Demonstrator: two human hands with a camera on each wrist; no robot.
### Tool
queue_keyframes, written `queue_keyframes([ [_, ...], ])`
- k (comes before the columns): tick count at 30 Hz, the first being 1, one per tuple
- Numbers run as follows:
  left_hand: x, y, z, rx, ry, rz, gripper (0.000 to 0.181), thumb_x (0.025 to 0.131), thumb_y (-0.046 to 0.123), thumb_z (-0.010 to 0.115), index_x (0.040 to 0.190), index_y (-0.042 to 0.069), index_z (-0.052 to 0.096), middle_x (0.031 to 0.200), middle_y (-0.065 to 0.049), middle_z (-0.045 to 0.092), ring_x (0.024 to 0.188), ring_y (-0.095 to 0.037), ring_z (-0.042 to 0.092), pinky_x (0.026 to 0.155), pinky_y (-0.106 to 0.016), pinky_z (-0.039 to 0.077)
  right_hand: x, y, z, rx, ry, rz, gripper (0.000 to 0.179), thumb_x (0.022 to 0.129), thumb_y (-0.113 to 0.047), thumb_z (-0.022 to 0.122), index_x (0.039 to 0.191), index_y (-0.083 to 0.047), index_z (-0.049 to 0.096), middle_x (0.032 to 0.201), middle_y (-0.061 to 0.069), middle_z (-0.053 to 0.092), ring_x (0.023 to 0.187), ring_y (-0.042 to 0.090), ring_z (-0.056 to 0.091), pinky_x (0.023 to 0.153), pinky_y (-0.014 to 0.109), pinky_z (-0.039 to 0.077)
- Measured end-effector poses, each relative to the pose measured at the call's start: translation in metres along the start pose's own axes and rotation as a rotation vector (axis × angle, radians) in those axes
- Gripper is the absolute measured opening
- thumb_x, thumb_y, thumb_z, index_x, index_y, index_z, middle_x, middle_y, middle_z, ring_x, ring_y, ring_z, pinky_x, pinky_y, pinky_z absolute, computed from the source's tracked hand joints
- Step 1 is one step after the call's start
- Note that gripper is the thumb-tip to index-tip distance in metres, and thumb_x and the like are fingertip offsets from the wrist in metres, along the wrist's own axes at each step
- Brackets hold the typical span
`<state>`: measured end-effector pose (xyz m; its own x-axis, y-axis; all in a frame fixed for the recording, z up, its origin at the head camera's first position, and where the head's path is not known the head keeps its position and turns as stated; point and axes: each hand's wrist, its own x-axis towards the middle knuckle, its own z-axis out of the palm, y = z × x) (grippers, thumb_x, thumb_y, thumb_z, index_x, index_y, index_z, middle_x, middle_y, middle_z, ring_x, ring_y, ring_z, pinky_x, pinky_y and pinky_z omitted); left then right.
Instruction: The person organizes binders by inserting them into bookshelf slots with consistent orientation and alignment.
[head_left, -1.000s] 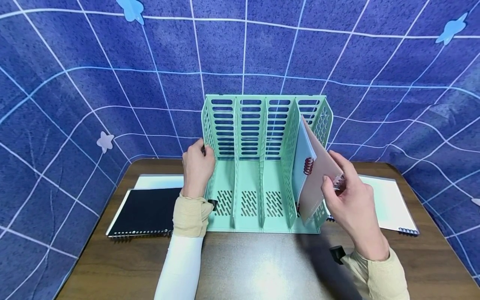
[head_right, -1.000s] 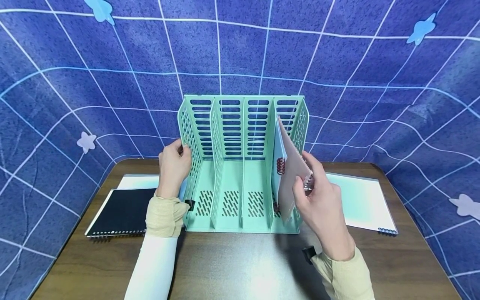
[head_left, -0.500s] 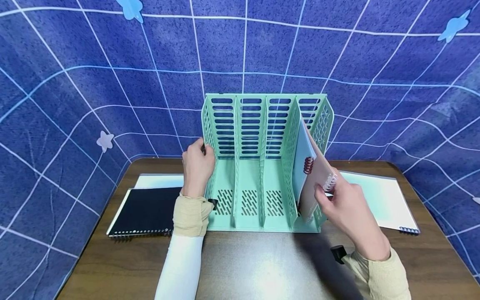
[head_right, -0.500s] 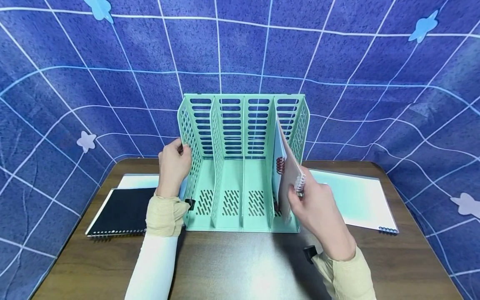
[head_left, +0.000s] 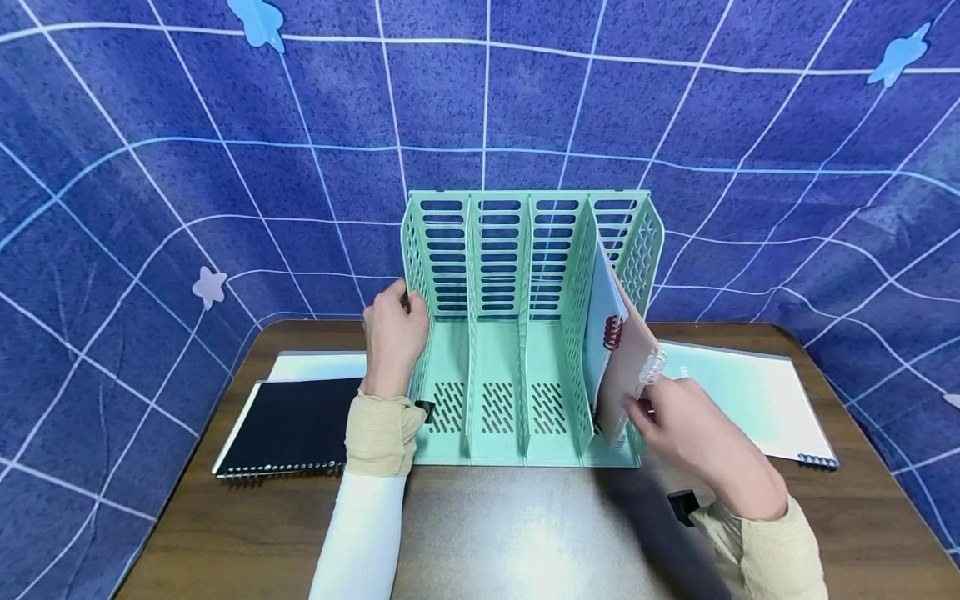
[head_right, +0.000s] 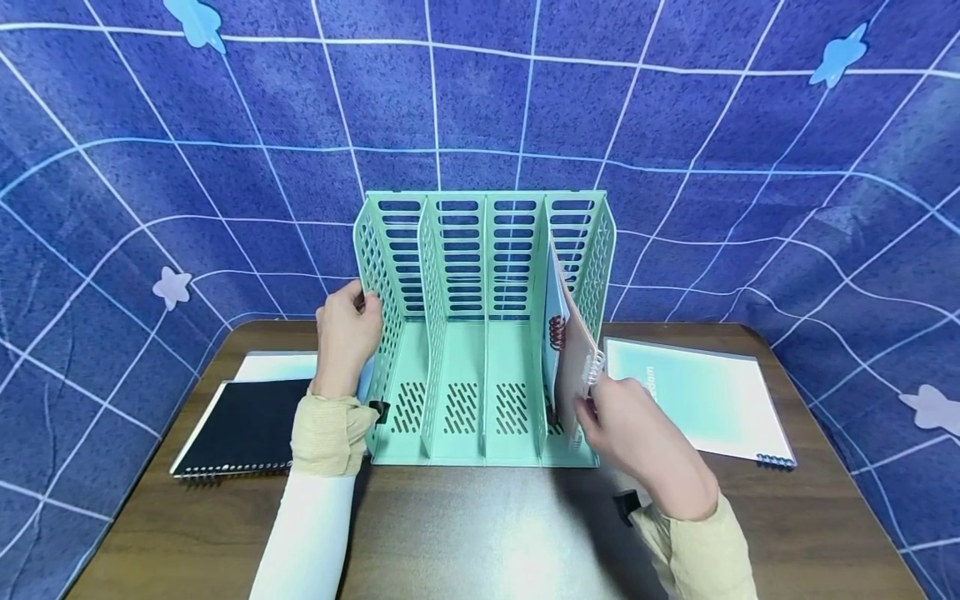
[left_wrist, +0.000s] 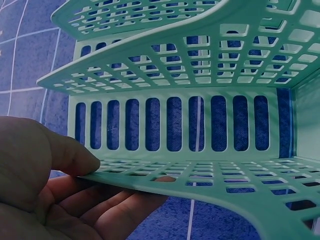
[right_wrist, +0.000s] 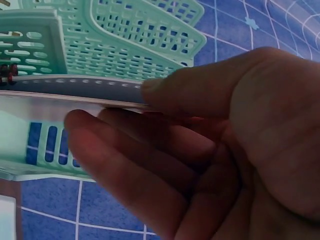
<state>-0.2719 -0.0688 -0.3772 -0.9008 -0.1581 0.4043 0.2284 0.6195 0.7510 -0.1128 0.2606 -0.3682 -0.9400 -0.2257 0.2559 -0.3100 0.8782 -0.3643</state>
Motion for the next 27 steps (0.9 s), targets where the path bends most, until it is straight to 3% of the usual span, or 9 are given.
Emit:
queue_keyframes([
  [2,-0.001,0.0,0.0,-0.005,-0.003,0.002,0.027,0.103,0.015,0.049,0.077,0.011,0.053,0.06,-0.006,0.049,0.052,-0.027,0.043,0.052,-0.039,0.035,0.0,0.001,0.001,-0.008,-0.025,-0.007,0.021,0.093,-0.008,0.07,0.076,-0.013,0.06,0.061,-0.008,0.054,0.057,0.009,0.049,0.054,0.034,0.046],
  [10,-0.001,0.002,-0.001,-0.012,-0.016,-0.004,0.028,0.105,0.018,0.048,0.078,0.011,0.052,0.061,-0.006,0.048,0.051,-0.026,0.043,0.053,-0.038,0.036,-0.002,0.004,0.002,0.013,-0.155,0.021,0.025,0.093,-0.007,0.069,0.073,-0.018,0.059,0.06,-0.012,0.043,0.057,0.007,0.041,0.056,0.029,0.039],
  [17,-0.001,0.001,0.0,-0.012,-0.014,0.003,0.027,0.104,0.016,0.048,0.078,0.011,0.054,0.061,-0.006,0.049,0.051,-0.027,0.044,0.053,-0.038,0.036,0.0,0.008,0.007,-0.001,-0.113,-0.06,0.023,0.093,-0.006,0.07,0.077,-0.019,0.06,0.062,-0.014,0.045,0.058,0.004,0.043,0.056,0.029,0.04],
  [27,-0.001,-0.001,0.0,-0.008,-0.006,0.006,0.028,0.104,0.017,0.048,0.076,0.012,0.052,0.06,-0.006,0.049,0.051,-0.026,0.043,0.052,-0.039,0.036,0.003,0.01,0.011,-0.014,-0.092,-0.04,0.029,0.096,-0.006,0.066,0.075,-0.019,0.05,0.061,-0.01,0.034,0.056,0.008,0.038,0.054,0.029,0.036],
])
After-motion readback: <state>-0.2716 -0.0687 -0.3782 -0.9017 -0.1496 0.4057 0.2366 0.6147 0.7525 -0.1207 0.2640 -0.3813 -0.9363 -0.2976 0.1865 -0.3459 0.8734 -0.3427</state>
